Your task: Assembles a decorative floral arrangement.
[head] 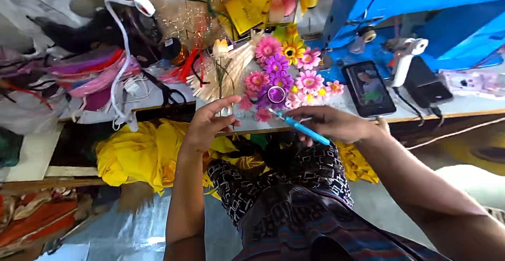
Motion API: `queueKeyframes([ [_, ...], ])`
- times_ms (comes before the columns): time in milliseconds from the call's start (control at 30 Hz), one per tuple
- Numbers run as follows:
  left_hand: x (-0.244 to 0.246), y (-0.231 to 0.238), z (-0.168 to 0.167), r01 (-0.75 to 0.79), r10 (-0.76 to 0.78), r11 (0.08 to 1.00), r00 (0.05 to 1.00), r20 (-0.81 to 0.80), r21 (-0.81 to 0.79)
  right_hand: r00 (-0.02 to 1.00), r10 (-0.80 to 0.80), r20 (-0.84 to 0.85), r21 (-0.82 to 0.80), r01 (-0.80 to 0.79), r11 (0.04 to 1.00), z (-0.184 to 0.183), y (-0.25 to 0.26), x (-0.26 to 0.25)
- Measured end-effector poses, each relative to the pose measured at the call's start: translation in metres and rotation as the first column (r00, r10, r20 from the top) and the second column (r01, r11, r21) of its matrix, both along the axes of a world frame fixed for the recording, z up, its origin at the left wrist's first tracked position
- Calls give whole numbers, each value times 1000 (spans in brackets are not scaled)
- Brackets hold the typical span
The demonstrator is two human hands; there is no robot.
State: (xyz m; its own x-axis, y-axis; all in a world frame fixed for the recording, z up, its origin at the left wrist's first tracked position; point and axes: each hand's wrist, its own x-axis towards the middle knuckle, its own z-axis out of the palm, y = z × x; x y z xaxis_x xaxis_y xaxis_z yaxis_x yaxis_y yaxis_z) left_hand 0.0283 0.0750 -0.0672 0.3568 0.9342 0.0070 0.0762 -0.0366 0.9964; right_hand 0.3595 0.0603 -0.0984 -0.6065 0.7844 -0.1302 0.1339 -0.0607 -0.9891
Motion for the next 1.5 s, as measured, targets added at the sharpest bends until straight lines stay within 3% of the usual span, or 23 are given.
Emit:
queueKeyframes([
  [100,-3,0,3,76,-74,997,996,48,-26,991,92,-100,-74,-100,992,-15,-3,-12],
  [267,-9,3,3,253,-248,967,963,106,-41,965,207,-160,-59,-219,974,-20,9,-21],
  [467,-12,2,-3,349,-333,935,925,185,-59,973,186,-140,-26,-191,981,-4,13,-39],
  [767,-21,-7,-4,361,-350,931,925,149,-50,982,187,28,118,-189,975,14,15,-44],
  [933,-31,-19,-5,266,-262,963,962,81,-40,966,203,157,179,-230,957,8,19,-27],
  [1033,-36,-22,-5,296,-294,953,955,34,-72,968,154,197,134,-183,974,15,35,-16],
  [1167,-36,-22,-13,392,-398,913,916,-38,-118,927,258,271,114,-297,948,27,61,-20],
  [1500,-40,-26,-19,447,-459,887,882,-105,-114,858,287,425,15,-324,946,65,88,-49],
])
